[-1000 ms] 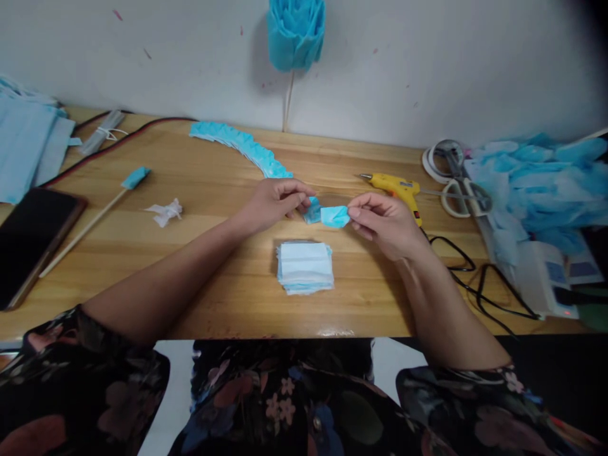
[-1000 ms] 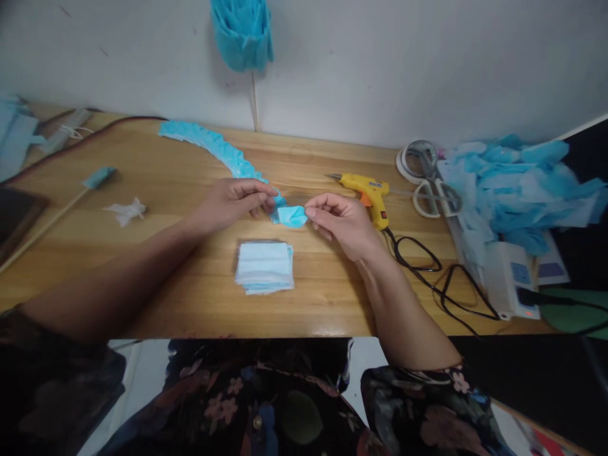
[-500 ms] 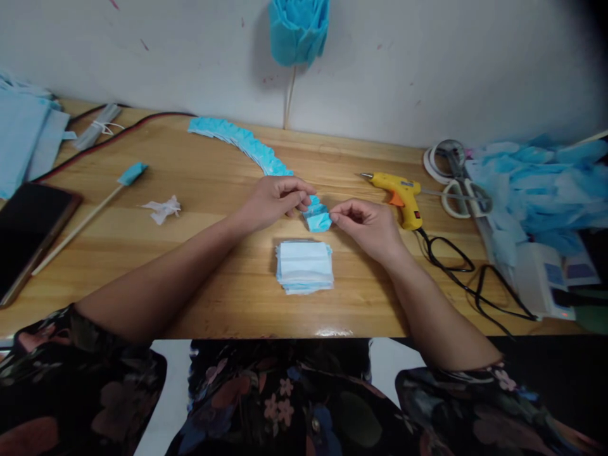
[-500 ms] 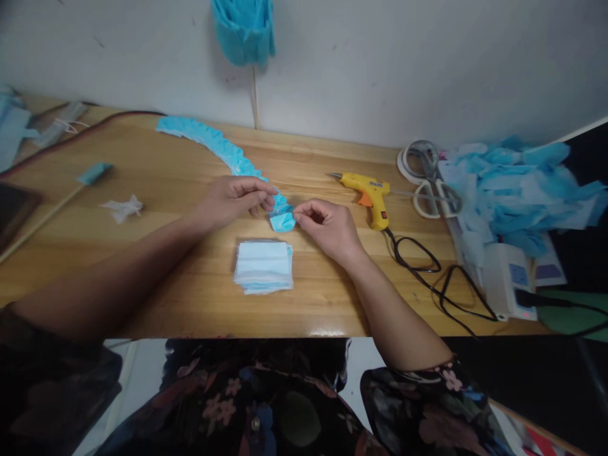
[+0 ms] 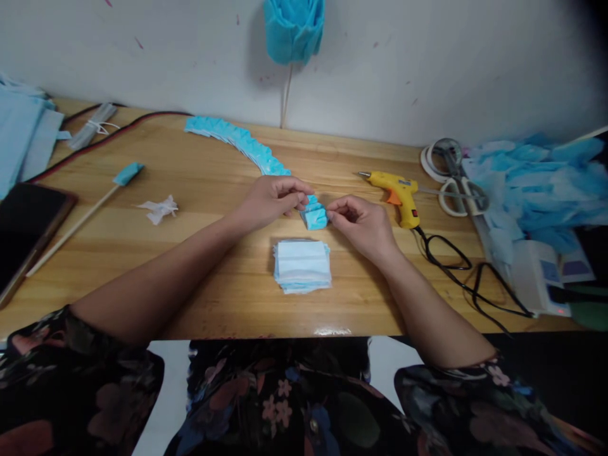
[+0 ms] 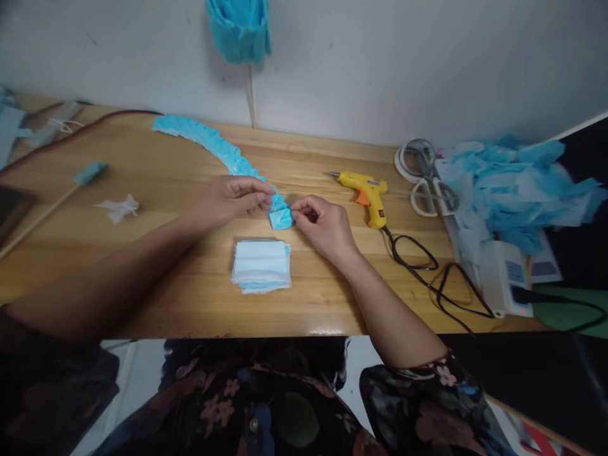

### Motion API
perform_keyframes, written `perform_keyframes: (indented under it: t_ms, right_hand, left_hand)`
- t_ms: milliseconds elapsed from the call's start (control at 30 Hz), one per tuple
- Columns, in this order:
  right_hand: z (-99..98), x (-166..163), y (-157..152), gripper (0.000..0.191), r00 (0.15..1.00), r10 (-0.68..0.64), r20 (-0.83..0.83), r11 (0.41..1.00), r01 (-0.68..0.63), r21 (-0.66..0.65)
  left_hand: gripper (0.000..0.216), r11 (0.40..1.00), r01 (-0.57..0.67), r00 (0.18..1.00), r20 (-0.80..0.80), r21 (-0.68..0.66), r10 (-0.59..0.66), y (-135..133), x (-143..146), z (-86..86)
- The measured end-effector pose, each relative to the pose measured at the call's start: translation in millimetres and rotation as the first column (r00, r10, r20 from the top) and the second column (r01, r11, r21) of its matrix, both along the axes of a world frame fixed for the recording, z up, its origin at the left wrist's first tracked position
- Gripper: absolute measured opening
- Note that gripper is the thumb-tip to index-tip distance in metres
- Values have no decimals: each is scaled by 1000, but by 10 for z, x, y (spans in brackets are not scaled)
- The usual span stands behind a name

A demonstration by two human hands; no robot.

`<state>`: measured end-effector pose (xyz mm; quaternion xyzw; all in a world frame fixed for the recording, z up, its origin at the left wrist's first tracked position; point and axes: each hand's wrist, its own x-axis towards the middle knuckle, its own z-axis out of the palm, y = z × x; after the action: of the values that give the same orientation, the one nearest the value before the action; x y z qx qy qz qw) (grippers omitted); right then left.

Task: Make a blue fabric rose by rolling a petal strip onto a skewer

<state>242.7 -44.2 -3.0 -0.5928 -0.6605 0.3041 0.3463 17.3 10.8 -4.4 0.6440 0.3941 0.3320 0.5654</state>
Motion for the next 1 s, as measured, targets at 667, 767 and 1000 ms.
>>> perform_keyframes:
  t_ms: [667,767,1000]
  right_hand:
    - [26,-33,-14,9,999,23,40,999,-25,32]
    - [15,-27,-12,10,999,24,43,999,-25,31]
    - [-5,-34,-7,9,998,3,57,999,-6,38]
  left_hand:
    - [30,917,79,991,-132,390,-30,-28,-9,-20]
    - [34,865,144,980,-194,481,-55,-47,-11,-16]
    - [36,821,195,968,-241,537,-72,-53,-28,-57]
